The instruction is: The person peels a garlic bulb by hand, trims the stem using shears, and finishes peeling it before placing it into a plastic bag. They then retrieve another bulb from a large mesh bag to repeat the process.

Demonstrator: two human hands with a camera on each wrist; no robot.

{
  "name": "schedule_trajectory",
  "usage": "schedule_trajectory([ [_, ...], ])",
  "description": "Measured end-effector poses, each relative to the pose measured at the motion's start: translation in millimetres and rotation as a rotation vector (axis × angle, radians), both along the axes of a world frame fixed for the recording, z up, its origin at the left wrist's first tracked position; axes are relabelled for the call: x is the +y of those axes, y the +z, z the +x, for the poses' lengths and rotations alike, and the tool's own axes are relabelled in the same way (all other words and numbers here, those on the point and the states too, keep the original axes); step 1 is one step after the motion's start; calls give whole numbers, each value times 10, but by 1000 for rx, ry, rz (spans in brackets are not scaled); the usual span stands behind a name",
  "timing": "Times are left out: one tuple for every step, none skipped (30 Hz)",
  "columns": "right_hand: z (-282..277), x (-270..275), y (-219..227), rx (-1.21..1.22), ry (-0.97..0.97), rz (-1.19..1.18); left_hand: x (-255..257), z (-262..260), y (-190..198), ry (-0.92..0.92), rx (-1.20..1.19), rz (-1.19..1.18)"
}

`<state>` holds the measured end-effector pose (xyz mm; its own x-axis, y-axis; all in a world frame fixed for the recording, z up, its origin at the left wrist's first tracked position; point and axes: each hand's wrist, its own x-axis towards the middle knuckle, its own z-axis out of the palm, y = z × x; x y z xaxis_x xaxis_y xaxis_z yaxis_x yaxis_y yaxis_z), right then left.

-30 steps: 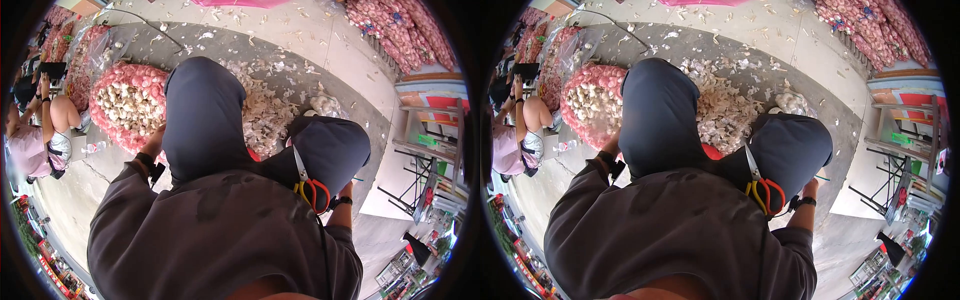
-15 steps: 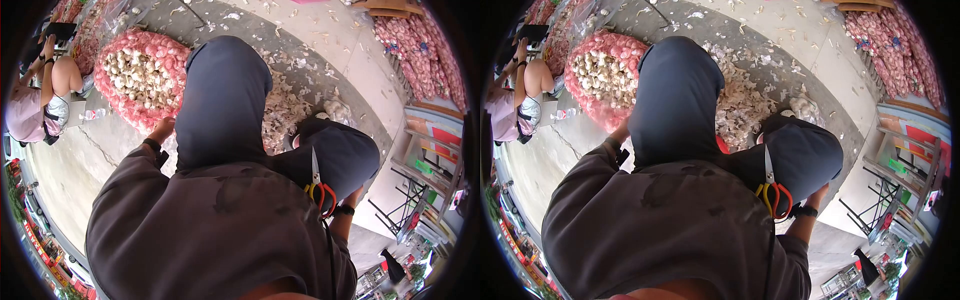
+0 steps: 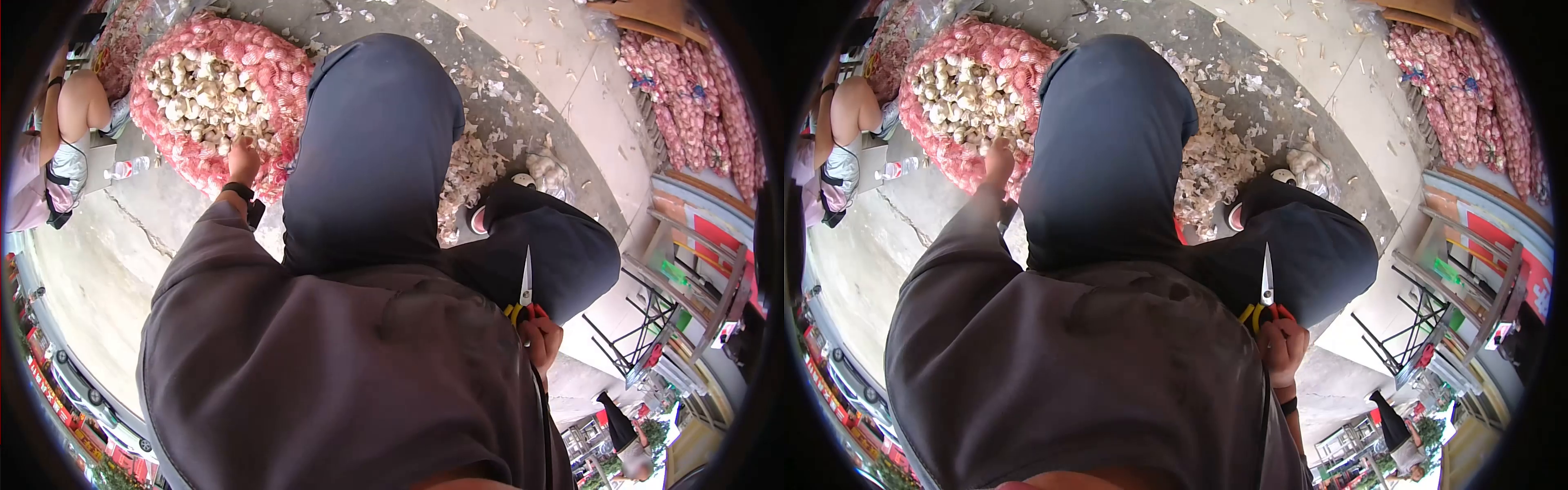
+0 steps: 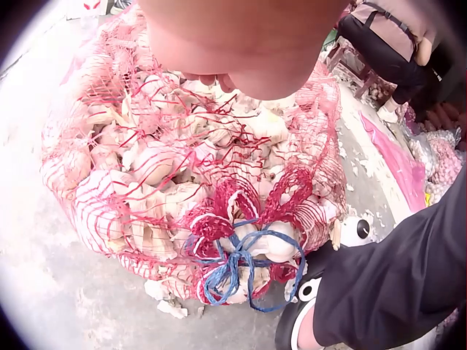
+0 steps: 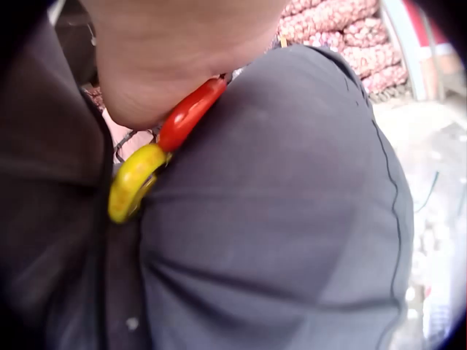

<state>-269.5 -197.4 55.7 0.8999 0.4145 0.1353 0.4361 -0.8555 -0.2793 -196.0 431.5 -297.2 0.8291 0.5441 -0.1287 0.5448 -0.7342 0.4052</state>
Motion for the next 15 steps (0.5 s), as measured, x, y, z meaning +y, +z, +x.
schedule_trajectory([
  [-123, -62, -84, 28, -68, 19, -38, 61, 1, -32, 57, -72],
  [-276, -159, -173, 56, -133, 38, -23, 87, -58, -82, 148, -56],
  [-346, -212, -213, 85, -199, 56, -1, 102, -147, -132, 240, -42],
  [-333, -195, -207, 110, -257, 57, 36, 115, -273, -184, 334, -29],
  [-322, -166, -192, 137, -318, 58, 328, -35, -926, -309, 298, 17],
  [-317, -143, -165, 162, -380, 57, 227, -38, -837, -308, 356, -43],
  [-311, -131, -130, 176, -350, 47, 61, -4, -631, -306, 412, -103],
  [-289, -126, -95, 187, -318, 37, -58, 40, -487, -303, 466, -163],
  [-264, -122, -59, 198, -285, 28, 75, -57, -979, -312, 398, -155],
  [-231, -68, -12, 237, -329, 35, 36, -47, -918, -277, 374, -209],
  [-182, 35, 48, 276, -372, 42, -19, -25, -761, -240, 350, -262],
  [-132, 98, 96, 317, -414, 49, -58, -38, -670, -201, 327, -314],
  [-83, 104, 127, 328, -385, 1, -70, -38, -671, -180, 278, -352],
  [-32, 98, 152, 337, -357, -46, -80, -55, -661, -166, 298, -408],
  [13, 98, 162, 345, -329, -91, -77, -45, -650, -152, 316, -463],
])
